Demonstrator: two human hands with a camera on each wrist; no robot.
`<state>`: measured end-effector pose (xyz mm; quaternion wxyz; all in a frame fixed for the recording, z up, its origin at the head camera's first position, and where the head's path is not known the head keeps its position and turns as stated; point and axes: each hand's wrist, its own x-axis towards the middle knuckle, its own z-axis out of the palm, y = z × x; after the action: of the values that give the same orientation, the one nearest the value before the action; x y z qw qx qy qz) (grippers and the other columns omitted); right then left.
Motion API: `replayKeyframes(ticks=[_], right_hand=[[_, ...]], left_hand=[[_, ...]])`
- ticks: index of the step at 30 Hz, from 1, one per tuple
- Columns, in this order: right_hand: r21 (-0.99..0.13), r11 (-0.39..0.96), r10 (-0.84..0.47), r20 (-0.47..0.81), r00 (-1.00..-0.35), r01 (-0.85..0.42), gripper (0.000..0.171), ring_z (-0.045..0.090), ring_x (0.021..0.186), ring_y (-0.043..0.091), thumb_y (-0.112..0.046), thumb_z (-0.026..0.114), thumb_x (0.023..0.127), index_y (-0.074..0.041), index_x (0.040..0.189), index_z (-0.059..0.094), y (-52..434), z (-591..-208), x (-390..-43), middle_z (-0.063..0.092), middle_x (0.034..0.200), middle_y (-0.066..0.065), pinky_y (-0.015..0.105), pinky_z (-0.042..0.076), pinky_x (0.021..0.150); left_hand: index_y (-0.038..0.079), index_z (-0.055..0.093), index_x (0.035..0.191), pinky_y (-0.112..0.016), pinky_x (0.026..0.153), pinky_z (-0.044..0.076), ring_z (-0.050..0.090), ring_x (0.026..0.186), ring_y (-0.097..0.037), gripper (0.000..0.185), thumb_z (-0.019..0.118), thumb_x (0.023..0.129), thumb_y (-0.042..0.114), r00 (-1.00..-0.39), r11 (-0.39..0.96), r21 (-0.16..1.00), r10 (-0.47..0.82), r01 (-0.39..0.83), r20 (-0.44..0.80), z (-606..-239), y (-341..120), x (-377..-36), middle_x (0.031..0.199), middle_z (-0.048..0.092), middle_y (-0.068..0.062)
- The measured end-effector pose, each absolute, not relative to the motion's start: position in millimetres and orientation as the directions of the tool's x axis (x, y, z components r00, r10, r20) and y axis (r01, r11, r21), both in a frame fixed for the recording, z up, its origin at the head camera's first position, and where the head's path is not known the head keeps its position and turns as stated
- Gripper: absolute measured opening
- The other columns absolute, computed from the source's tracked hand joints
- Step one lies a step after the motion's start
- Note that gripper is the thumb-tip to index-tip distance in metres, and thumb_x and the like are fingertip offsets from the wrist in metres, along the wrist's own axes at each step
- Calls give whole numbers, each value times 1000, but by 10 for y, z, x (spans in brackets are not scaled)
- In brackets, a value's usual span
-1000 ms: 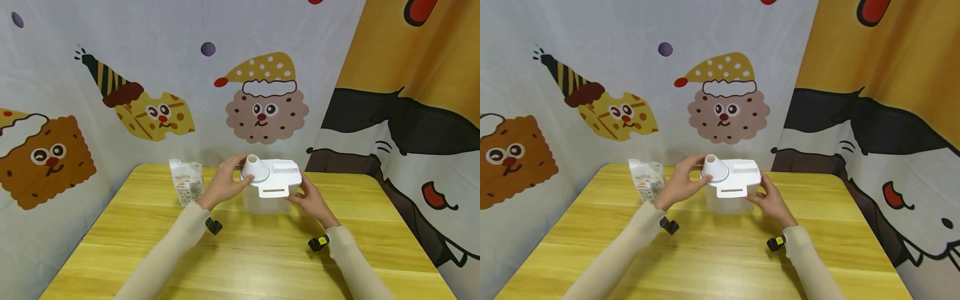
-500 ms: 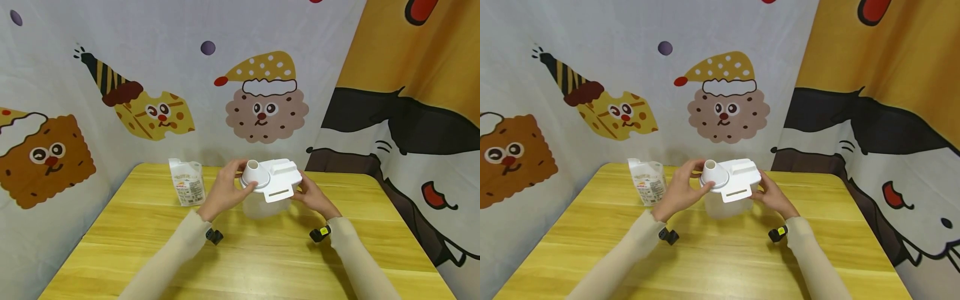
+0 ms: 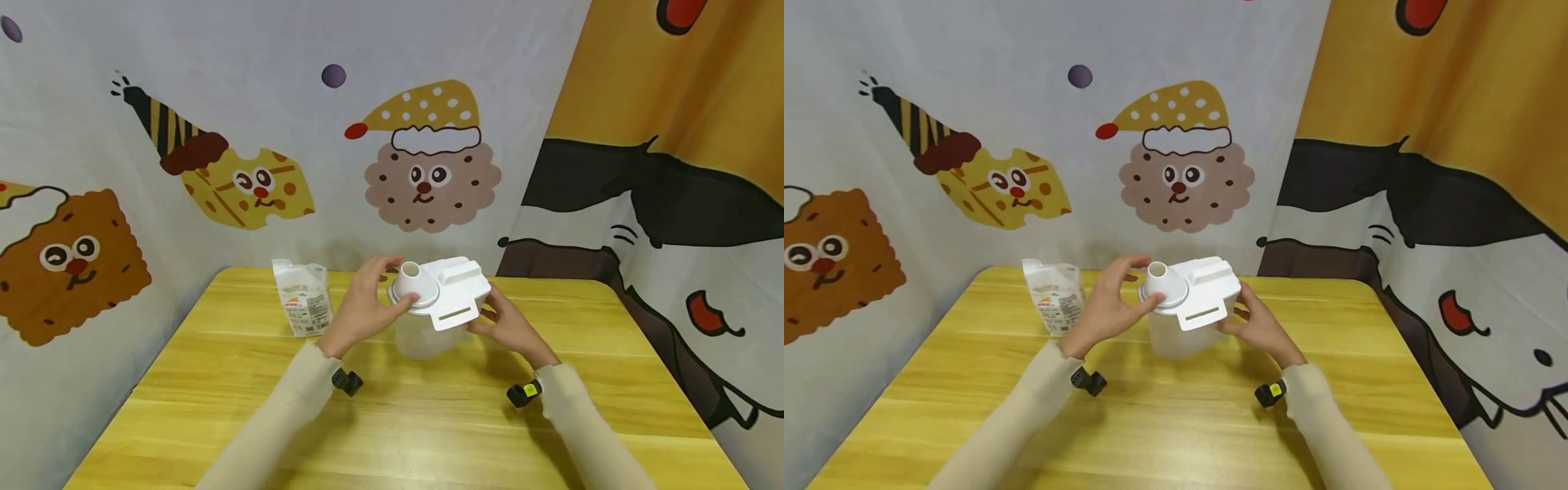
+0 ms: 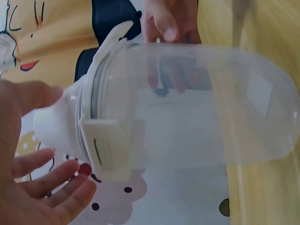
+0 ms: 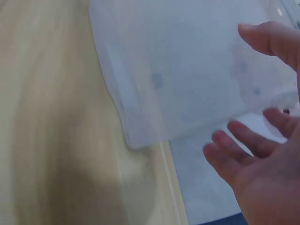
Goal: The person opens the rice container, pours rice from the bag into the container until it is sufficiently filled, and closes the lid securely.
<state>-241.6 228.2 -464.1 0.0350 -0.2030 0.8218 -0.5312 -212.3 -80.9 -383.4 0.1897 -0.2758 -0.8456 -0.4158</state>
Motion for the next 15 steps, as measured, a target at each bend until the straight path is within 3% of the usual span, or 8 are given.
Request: replayKeyframes(ticks=[8, 15], right_hand=[[-898, 353, -225, 190, -956, -262, 102, 42, 143, 33, -22, 91, 78, -26, 159, 29, 2046, -4631, -2203, 44, 155, 8, 62, 34, 120], [-899, 363, -171, 195, -966, -246, 101, 41, 144, 28, -32, 91, 78, -26, 157, 30, 1931, -4671, -2139, 44, 156, 3, 59, 35, 120]], left_hand=[[9, 57, 142, -44, 103, 56, 63, 123, -26, 58, 79, 91, 22, -787, 397, 686, 406, 610, 464, -3823, -871, -2273, 133, 65, -9], [10, 62, 138, -42, 101, 57, 64, 121, -27, 51, 79, 91, 20, -803, 344, 743, 417, 574, 426, -3818, -877, -2284, 131, 68, -8]])
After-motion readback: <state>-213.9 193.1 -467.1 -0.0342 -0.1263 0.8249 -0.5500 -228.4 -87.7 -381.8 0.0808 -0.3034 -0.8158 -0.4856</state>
